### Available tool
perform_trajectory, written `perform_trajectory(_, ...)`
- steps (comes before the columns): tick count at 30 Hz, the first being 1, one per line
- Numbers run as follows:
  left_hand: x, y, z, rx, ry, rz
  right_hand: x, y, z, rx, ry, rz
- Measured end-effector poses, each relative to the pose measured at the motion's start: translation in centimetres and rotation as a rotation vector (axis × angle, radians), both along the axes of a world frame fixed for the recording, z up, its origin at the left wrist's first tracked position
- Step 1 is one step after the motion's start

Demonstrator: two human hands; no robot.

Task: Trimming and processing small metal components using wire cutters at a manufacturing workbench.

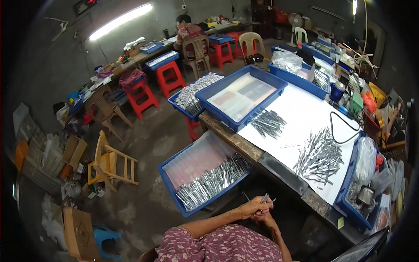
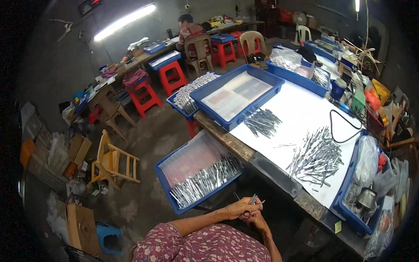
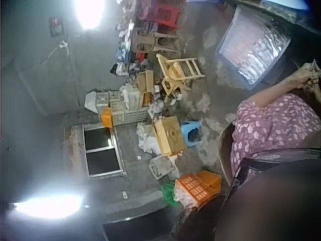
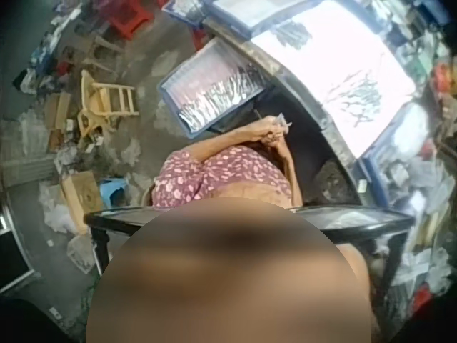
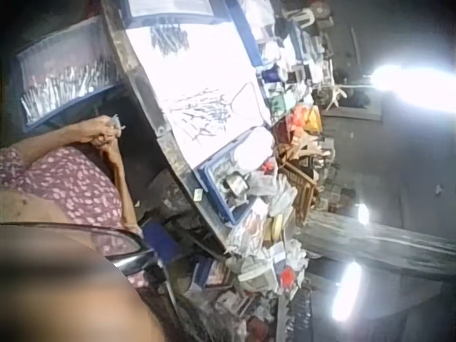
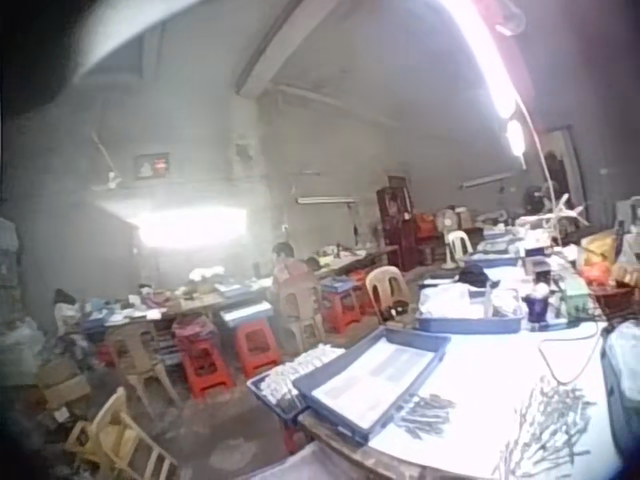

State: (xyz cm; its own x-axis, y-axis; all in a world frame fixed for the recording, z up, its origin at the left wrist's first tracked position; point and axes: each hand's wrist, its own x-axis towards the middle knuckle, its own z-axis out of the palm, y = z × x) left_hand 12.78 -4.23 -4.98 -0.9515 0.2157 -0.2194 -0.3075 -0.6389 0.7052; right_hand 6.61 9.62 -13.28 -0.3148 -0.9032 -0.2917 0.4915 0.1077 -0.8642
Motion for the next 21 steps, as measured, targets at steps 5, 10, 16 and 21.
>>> perform_trajectory(5,-0.7,0.9,0.5,0.016,0.021,-0.054,-0.8,-0.4,-0.3,0.02,0.215,-0.118)
perform_trajectory(10,-2.1,-0.6,3.3,-0.018,0.105,-0.011,-1.8,-1.0,-0.1,0.025,0.322,-0.225)
perform_trajectory(16,-6.3,-3.3,5.9,-0.173,0.076,0.13,-1.4,0.6,2.2,0.175,0.536,0.111)
perform_trajectory(21,-10.0,-5.2,7.5,-0.281,0.094,0.246,-0.3,1.4,2.0,0.187,0.513,0.161)
